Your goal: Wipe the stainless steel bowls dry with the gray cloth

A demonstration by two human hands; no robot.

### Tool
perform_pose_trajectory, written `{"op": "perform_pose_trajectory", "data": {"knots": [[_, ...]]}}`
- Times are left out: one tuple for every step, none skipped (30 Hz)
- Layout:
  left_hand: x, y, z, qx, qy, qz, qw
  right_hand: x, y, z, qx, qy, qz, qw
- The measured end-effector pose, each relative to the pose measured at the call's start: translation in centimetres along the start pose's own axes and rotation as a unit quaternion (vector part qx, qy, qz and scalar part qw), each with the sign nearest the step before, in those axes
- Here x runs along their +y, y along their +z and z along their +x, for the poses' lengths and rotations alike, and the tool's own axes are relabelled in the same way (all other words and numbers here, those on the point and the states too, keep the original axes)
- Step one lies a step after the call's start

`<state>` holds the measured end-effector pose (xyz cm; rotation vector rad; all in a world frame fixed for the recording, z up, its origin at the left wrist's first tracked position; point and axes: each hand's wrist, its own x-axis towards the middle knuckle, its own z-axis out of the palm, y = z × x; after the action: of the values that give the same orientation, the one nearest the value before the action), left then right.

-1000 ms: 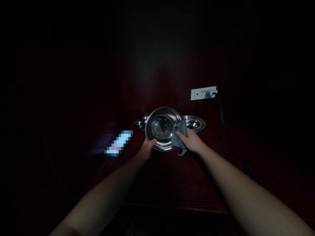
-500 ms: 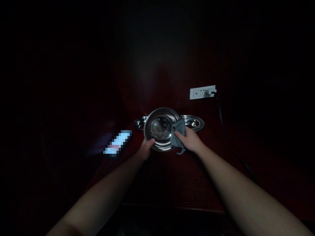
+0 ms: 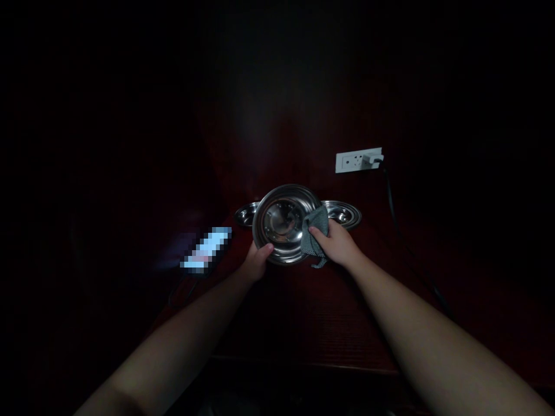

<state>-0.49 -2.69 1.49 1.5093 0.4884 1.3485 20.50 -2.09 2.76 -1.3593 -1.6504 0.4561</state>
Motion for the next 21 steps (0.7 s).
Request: {"op": "perform_pose_trajectory", "data": {"knots": [[0.02, 0.01, 0.01, 0.0, -0.002, 0.0, 1.0, -0.02, -0.01, 0.0, 0.002, 0.001, -0.001, 1.0], [0.06, 0.02, 0.02, 0.001, -0.002, 0.0, 1.0, -0.03, -0.01, 0.0, 0.003, 0.002, -0.002, 1.0], [0.11, 0.04, 0.01, 0.002, -0.001, 0.0, 1.0, -0.05, 0.01, -0.01, 0.003, 0.002, -0.001, 1.0], [0.15, 0.05, 0.0, 0.002, 0.001, 0.0, 1.0, -0.05, 0.03, -0.01, 0.001, 0.001, 0.003, 1.0], [0.19, 0.05, -0.02, 0.002, 0.004, -0.001, 1.0, -0.05, 0.06, -0.03, 0.0, -0.001, 0.009, 1.0], [0.21, 0.05, -0.05, 0.003, 0.006, -0.002, 1.0, -0.06, 0.09, -0.04, -0.002, -0.002, 0.013, 1.0], [0.21, 0.05, -0.07, 0.005, 0.007, -0.003, 1.0, -0.06, 0.12, -0.06, -0.004, -0.003, 0.018, 1.0], [0.2, 0.04, -0.09, 0.009, 0.005, -0.004, 1.0, -0.06, 0.15, -0.08, -0.006, -0.003, 0.021, 1.0], [0.19, 0.05, -0.1, 0.012, 0.003, -0.004, 1.0, -0.06, 0.18, -0.1, -0.008, -0.004, 0.023, 1.0], [0.18, 0.06, -0.11, 0.016, 0.001, -0.003, 1.0, -0.06, 0.22, -0.11, -0.009, -0.004, 0.024, 1.0], [0.18, 0.08, -0.1, 0.018, 0.0, 0.0, 1.0, -0.05, 0.25, -0.13, -0.009, -0.006, 0.025, 1.0], [0.19, 0.11, -0.08, 0.02, 0.002, 0.004, 1.0, -0.03, 0.3, -0.14, -0.007, -0.006, 0.026, 1.0], [0.22, 0.15, -0.06, 0.022, 0.006, 0.009, 1.0, 0.0, 0.34, -0.16, -0.005, -0.007, 0.026, 1.0], [0.25, 0.19, -0.03, 0.021, 0.011, 0.015, 1.0, 0.03, 0.39, -0.16, -0.004, -0.007, 0.026, 1.0], [0.29, 0.22, 0.0, 0.019, 0.015, 0.021, 0.999, 0.07, 0.44, -0.17, -0.003, -0.007, 0.028, 1.0], [0.32, 0.24, 0.04, 0.015, 0.019, 0.026, 0.999, 0.11, 0.47, -0.17, -0.004, -0.006, 0.03, 1.0], [0.34, 0.23, 0.07, 0.011, 0.021, 0.029, 0.999, 0.13, 0.49, -0.17, -0.004, -0.007, 0.029, 1.0], [0.35, 0.2, 0.1, 0.005, 0.02, 0.031, 0.999, 0.13, 0.49, -0.16, -0.001, -0.009, 0.027, 1.0], [0.34, 0.15, 0.12, -0.002, 0.015, 0.031, 0.999, 0.11, 0.47, -0.15, 0.005, -0.011, 0.022, 1.0], [0.32, 0.07, 0.13, -0.012, 0.006, 0.03, 0.999, 0.07, 0.42, -0.12, 0.017, -0.014, 0.016, 1.0], [0.28, -0.01, 0.14, -0.025, -0.005, 0.028, 0.999, 0.02, 0.34, -0.08, 0.032, -0.018, 0.011, 0.999]]}}
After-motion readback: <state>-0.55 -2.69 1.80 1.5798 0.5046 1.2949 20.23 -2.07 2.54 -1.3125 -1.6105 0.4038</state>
